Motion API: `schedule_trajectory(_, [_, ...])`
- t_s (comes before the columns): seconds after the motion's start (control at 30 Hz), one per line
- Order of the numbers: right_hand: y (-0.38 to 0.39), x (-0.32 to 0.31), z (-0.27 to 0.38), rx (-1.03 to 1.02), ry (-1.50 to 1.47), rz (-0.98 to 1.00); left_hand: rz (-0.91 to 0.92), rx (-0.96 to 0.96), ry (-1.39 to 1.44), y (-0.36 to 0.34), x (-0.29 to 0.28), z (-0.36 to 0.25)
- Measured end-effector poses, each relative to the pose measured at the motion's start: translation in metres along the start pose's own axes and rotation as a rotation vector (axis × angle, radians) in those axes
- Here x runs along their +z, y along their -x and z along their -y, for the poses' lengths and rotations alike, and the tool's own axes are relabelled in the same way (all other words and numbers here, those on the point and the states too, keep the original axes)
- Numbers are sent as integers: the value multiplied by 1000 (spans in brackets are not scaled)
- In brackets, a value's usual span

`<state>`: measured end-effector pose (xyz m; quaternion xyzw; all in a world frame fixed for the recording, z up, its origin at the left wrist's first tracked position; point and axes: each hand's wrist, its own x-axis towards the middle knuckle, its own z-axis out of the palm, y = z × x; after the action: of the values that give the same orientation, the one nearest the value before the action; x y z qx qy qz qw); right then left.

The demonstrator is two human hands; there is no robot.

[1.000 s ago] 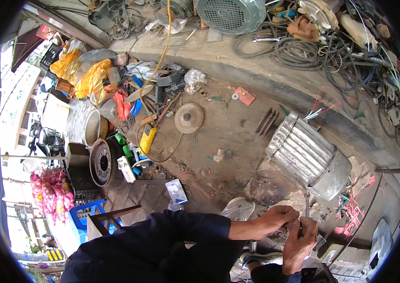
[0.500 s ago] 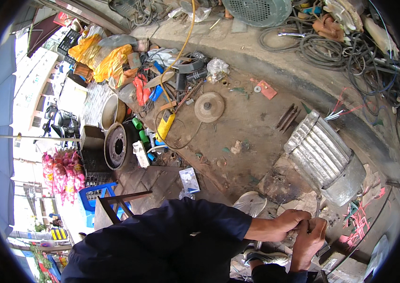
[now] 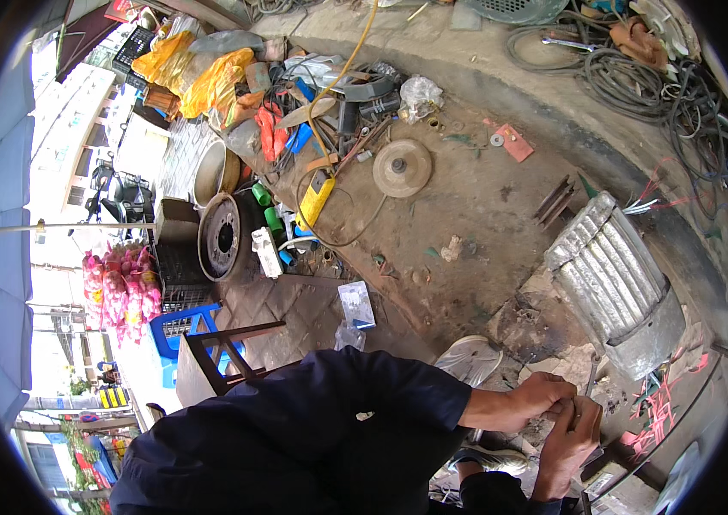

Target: The person uses a screwdriver to loosen and tighten screws on an electric motor, then wraps aluminum foil around the motor's terminal box. The person repeatedly adjusts the motor's position and continues to manipulate the screws and foil.

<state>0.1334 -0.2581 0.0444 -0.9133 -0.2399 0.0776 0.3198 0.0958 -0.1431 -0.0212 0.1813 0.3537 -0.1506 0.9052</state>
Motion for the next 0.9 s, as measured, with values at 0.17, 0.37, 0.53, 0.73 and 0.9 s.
schedule_trajectory(0.17, [-7,-11,-3,368,-379,69,36,34,-253,5,-1,-14])
schedule_trajectory(0.37, [-13,-29,-3,454,-513,176,171,88,-328,9,-5,-21])
schedule_trajectory(0.53, [-14,-31,-2,469,-499,201,207,174,-365,4,-12,-14])
schedule_trajectory(0.73, [-13,-32,-6,469,-501,218,214,495,-632,5,-16,-14])
schedule_trajectory(0.9, [-13,-35,-8,440,-483,226,256,582,-659,12,-14,-18])
